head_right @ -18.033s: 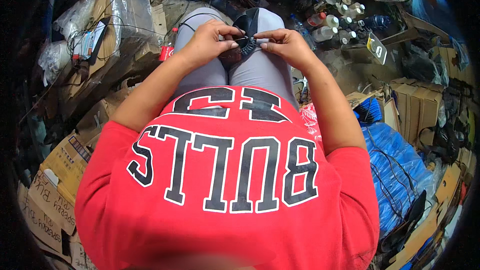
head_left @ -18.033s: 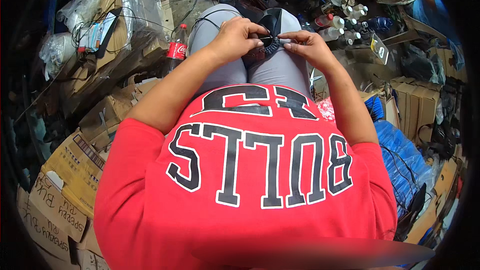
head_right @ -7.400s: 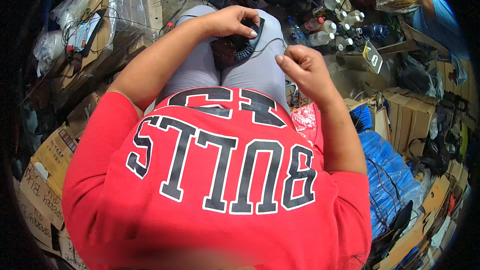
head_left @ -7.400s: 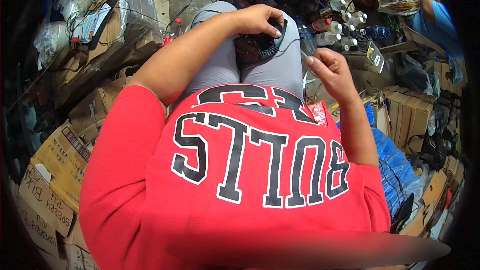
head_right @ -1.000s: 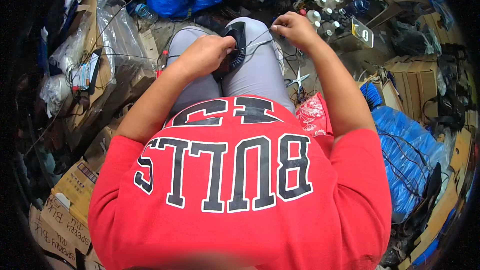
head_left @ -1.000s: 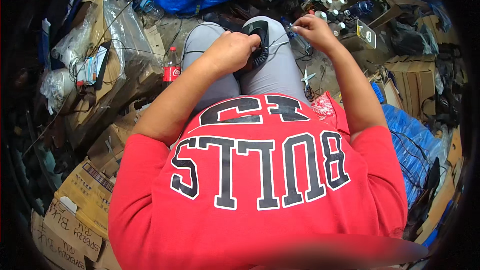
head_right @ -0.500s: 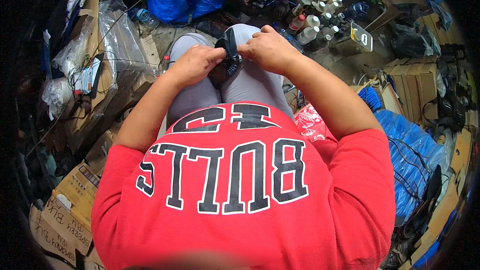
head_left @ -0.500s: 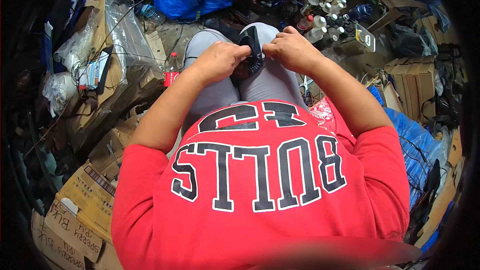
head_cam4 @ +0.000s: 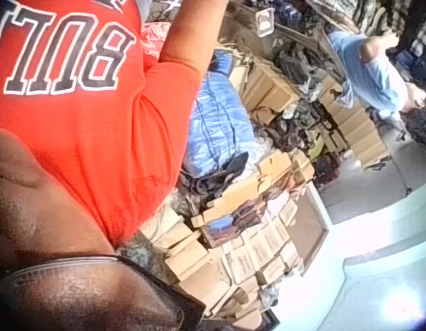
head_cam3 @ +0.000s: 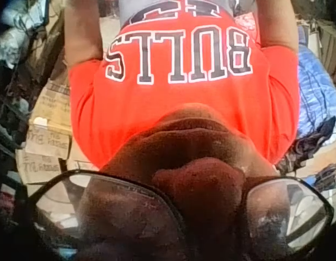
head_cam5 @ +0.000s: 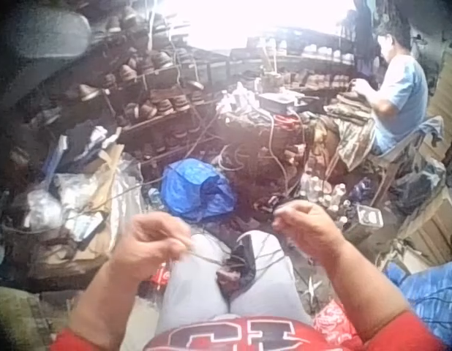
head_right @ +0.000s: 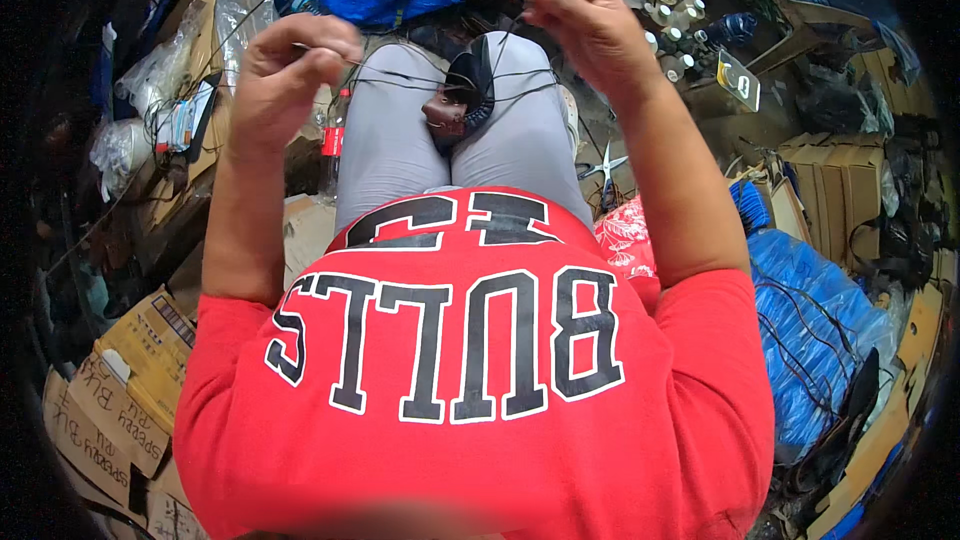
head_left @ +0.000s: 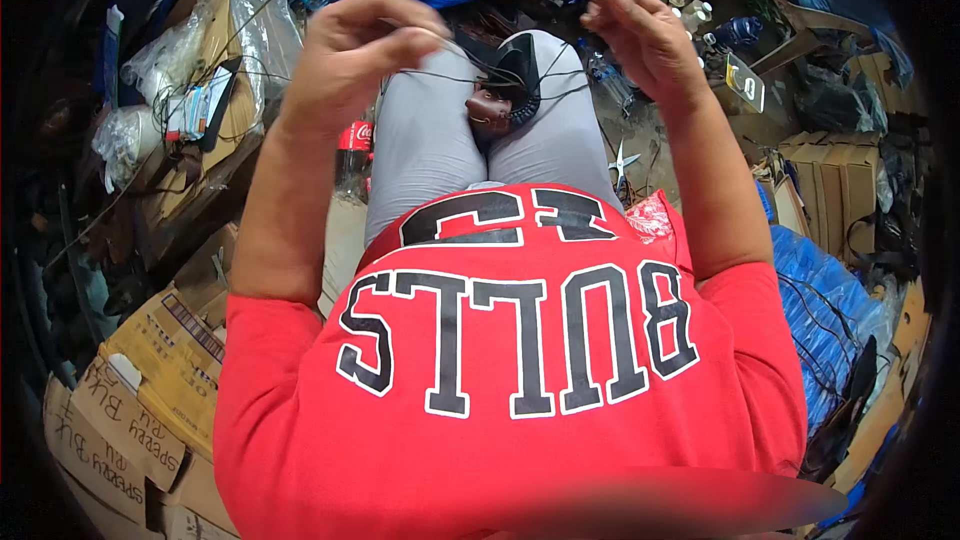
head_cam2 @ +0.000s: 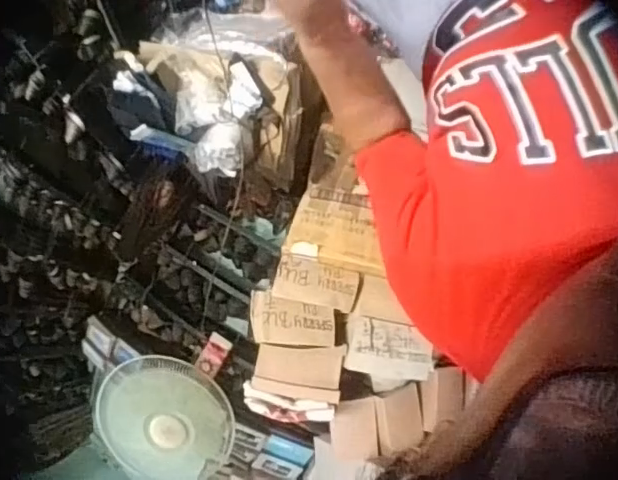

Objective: The person is hand-stitching the edges of a shoe upper using a needle and thread in a seated position.

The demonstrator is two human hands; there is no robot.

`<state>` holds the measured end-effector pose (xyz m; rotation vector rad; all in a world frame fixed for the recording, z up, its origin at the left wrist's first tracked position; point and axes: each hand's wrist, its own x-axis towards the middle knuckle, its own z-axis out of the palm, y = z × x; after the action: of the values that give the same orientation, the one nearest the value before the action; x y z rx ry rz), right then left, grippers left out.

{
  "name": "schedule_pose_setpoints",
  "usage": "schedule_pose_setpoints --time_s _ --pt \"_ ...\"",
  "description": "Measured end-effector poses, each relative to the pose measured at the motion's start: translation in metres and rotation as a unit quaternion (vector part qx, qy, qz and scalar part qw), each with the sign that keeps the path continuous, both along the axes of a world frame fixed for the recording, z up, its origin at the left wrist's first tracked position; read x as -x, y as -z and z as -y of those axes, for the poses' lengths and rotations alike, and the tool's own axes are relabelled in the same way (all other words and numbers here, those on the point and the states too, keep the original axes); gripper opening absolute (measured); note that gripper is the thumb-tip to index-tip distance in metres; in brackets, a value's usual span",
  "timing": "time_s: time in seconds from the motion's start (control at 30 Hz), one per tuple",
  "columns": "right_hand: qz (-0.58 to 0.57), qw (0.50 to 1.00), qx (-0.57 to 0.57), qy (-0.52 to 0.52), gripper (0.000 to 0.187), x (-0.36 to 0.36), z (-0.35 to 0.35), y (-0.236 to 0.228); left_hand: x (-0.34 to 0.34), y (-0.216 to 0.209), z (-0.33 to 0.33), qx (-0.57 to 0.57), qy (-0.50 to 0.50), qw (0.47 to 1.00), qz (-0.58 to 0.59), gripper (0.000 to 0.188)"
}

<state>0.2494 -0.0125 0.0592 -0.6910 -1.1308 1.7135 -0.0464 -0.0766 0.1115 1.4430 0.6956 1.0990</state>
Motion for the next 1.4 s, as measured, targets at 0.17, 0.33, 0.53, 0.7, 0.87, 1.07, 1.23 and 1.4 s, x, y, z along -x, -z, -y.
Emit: schedule_pose_setpoints --time_s 0.17,0.33,0.53,0.7,0.87,1.07,1.23,1.4 --pt "-0.124 0.962 -0.035 -0.243 0.032 0.027 0.030 -0.020 -0.037 0.000 0.024 -0.040 0.111 0.989 0.089 0.028" --pt "0.502 0.821 -0.215 -0.167 0.020 -0.047 0.045 0.025 0.028 0.022 0.048 -0.154 -0.008 0.856 -0.494 0.015" --pt "0.750 0.645 -0.041 0.139 0.029 -0.371 0.046 0.062 0.211 -0.088 0.108 -0.146 -0.465 0.607 -0.628 0.017" --pt "0.899 0.405 0.148 0.077 0.030 -0.419 0.056 0.061 0.248 -0.074 0.128 -0.075 -0.602 0.459 -0.649 0.024" --pt "0.709 0.694 -0.124 0.005 0.041 -0.169 0.037 0.086 0.055 0.047 0.053 -0.009 -0.249 0.844 -0.476 0.036" --pt "0.477 0.855 -0.204 0.008 0.024 -0.013 0.067 0.070 -0.027 0.101 0.033 -0.082 -0.116 0.882 -0.449 0.024" --pt "0.440 0.890 -0.120 -0.014 0.015 -0.028 0.060 0.077 0.027 0.081 0.032 0.110 -0.190 0.900 -0.377 0.027" --pt "0.536 0.838 -0.081 0.059 0.018 -0.126 0.033 0.107 0.201 0.047 0.065 0.099 -0.448 0.847 -0.267 0.018"
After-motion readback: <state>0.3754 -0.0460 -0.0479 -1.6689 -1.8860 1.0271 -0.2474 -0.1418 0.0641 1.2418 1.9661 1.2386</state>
